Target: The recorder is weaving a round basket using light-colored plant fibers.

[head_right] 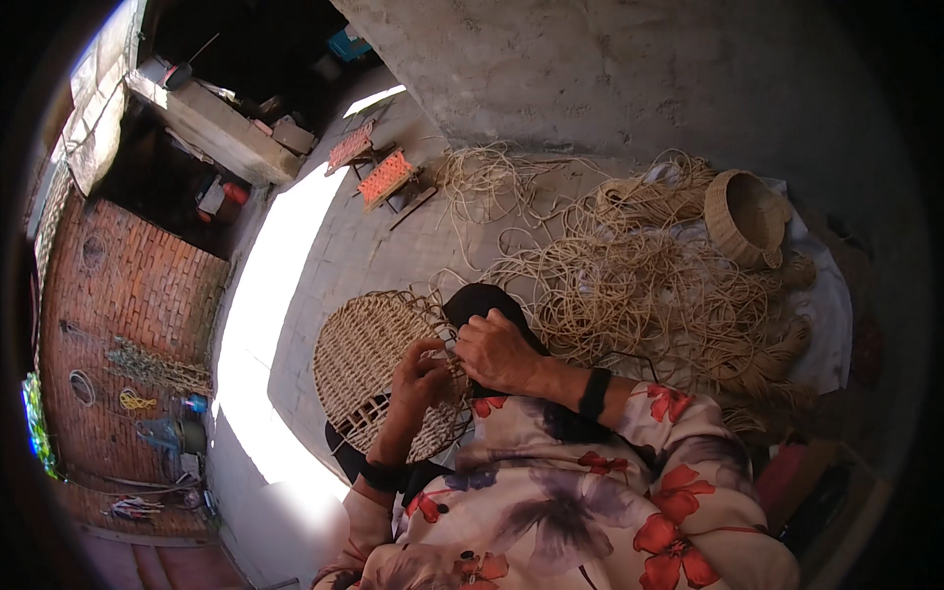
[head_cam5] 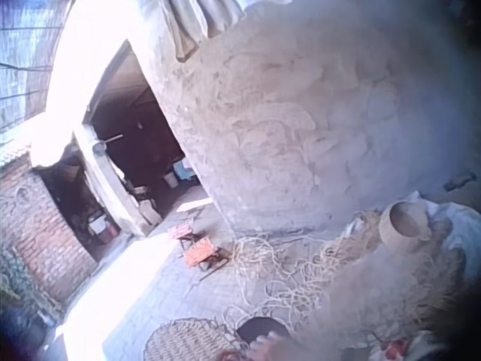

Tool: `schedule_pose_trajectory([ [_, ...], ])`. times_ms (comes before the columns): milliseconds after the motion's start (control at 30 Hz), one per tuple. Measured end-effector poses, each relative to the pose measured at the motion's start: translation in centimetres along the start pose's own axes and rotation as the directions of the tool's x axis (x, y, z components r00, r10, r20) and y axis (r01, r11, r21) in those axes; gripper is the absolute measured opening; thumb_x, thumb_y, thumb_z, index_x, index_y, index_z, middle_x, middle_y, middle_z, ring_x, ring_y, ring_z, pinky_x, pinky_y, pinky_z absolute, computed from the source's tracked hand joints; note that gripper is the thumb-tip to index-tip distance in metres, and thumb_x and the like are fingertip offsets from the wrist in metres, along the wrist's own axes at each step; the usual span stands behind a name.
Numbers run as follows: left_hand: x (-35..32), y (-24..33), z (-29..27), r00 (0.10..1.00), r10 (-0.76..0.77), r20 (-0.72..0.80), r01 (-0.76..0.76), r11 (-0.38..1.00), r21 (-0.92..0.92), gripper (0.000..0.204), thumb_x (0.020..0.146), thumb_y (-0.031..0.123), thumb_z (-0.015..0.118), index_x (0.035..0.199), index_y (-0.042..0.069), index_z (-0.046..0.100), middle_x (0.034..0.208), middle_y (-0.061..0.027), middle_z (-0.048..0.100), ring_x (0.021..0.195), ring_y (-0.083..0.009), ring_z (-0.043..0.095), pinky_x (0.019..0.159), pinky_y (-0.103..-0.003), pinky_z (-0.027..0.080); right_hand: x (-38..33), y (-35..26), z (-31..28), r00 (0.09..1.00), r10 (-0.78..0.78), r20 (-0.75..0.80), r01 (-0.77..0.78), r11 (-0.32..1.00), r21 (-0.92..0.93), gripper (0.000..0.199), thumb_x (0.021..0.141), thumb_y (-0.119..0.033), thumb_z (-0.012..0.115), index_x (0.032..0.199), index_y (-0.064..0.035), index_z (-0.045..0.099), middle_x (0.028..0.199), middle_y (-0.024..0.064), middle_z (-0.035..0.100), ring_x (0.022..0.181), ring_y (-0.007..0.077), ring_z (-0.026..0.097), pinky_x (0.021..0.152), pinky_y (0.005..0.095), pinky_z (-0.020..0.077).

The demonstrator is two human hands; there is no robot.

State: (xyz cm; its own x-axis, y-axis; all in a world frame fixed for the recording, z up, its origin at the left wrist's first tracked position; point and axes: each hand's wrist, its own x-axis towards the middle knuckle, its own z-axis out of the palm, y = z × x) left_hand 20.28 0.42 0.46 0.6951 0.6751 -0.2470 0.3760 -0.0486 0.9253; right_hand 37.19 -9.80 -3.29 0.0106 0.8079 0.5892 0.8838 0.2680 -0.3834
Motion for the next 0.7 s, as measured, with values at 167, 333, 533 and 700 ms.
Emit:
schedule_pose_trajectory([
  [167,-0.3,0.1,-0.1,1.0,-0.011,0.012,0.012,0.996,-0.089,0.042,0.086,-0.001,0.057,0.126,0.008,0.055,0.087,-0.0063,0.067,0.067,-0.0092,0.059,0.056,-0.026,0.05,0.1,-0.8,0.6,1.0,-0.024,0.02,0.025,0.998,-0.054,0.014,0.071,-0.014,0.07,0.077,-0.0102,0.058,0.079,0.0053,0.054,0.083,0.0242,0.055,0.073,0.04,0.0389],
  [333,-3.2,3.6,-1.9,0.978,0.165,-0.125,-0.151,0.982,0.116,0.044,0.089,0.007,0.062,0.132,0.007,0.053,0.104,-0.0133,0.07,0.062,-0.0122,0.062,0.056,-0.027,0.05,-1.5,3.7,-1.7,0.914,0.378,-0.146,-0.398,0.905,-0.152,0.013,0.068,-0.007,0.065,0.078,-0.0078,0.056,0.081,0.0065,0.054,0.084,0.0255,0.055,0.074,0.041,0.0397],
  [533,-6.0,-0.5,-7.2,0.976,0.125,-0.18,-0.094,0.981,0.172,0.026,0.09,0.016,0.064,0.112,0.001,0.065,0.092,-0.0079,0.068,0.07,-0.0111,0.06,0.059,-0.026,0.049,-0.7,1.7,-3.0,1.0,0.025,0.002,-0.024,0.985,-0.172,0.017,0.075,-0.006,0.065,0.088,-0.0085,0.056,0.087,0.0091,0.054,0.089,0.0262,0.054,0.079,0.0402,0.0393],
  [700,-7.8,-2.4,-6.1,0.996,0.078,-0.049,-0.069,0.984,0.163,0.026,0.091,0.016,0.062,0.108,-0.002,0.067,0.087,-0.0092,0.071,0.079,-0.0163,0.066,0.074,-0.03,0.052,0.7,0.2,-2.5,0.994,-0.081,0.074,0.093,0.982,-0.165,0.015,0.076,-0.01,0.072,0.075,-0.01,0.057,0.082,0.0061,0.056,0.084,0.0251,0.056,0.081,0.0405,0.0391],
])
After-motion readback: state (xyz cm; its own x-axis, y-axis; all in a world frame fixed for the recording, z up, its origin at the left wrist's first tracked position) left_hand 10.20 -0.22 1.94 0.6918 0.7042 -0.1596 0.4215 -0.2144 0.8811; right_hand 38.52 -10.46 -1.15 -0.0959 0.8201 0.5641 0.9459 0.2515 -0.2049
